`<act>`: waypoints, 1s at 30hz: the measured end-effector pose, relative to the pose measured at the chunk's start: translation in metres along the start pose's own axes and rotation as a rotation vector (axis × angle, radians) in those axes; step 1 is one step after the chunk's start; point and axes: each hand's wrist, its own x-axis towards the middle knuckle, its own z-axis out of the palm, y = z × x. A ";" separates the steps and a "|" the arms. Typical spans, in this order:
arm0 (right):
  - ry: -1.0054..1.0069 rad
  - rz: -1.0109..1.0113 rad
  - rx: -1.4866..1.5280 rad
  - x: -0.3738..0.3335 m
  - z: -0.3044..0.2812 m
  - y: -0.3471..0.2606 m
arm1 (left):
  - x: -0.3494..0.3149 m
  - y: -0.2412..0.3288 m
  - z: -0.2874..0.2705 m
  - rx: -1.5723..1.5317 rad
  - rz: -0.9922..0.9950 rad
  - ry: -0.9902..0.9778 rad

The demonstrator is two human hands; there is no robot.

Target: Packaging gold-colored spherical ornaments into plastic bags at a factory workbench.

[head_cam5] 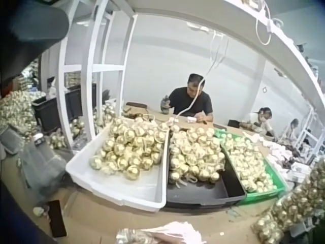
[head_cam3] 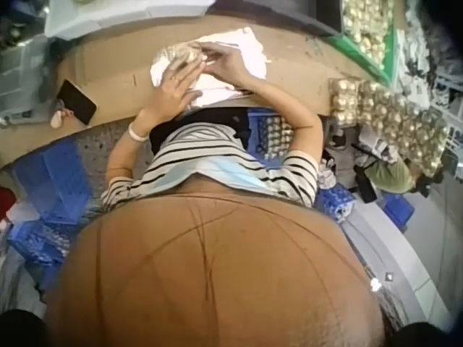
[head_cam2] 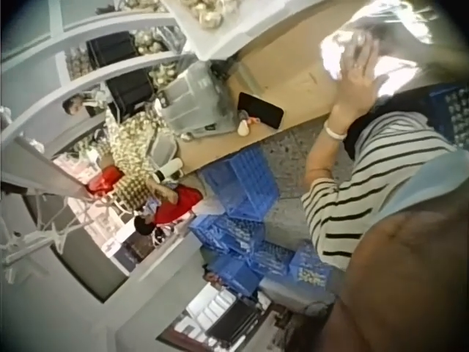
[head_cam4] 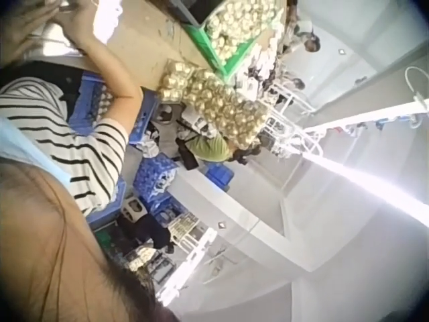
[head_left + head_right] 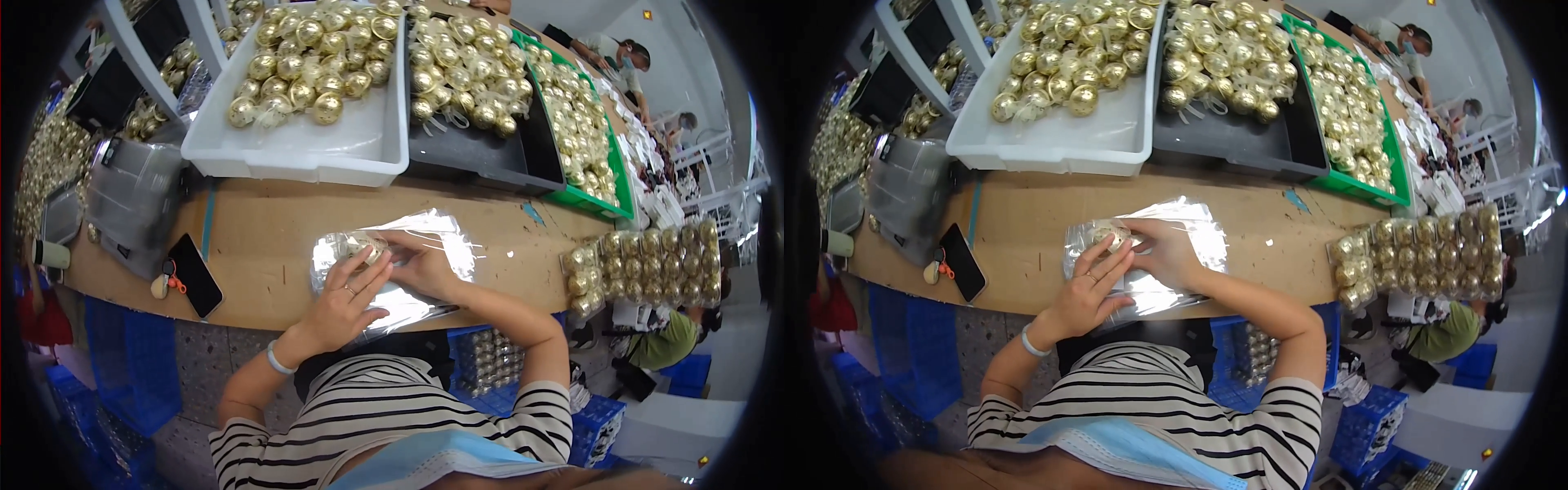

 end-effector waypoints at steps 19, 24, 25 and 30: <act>-0.163 -0.452 -1.466 0.267 -0.041 -0.037 | 0.005 0.001 -0.002 0.058 -0.005 -0.041; -0.230 -0.514 -1.217 0.254 -0.056 -0.031 | 0.001 0.006 -0.002 0.041 -0.012 0.002; -0.158 -0.323 -0.795 0.221 -0.061 -0.059 | -0.003 0.006 -0.004 0.040 -0.030 0.004; -0.036 -0.269 0.747 0.082 -0.094 -0.051 | -0.001 0.004 -0.004 0.044 -0.045 -0.006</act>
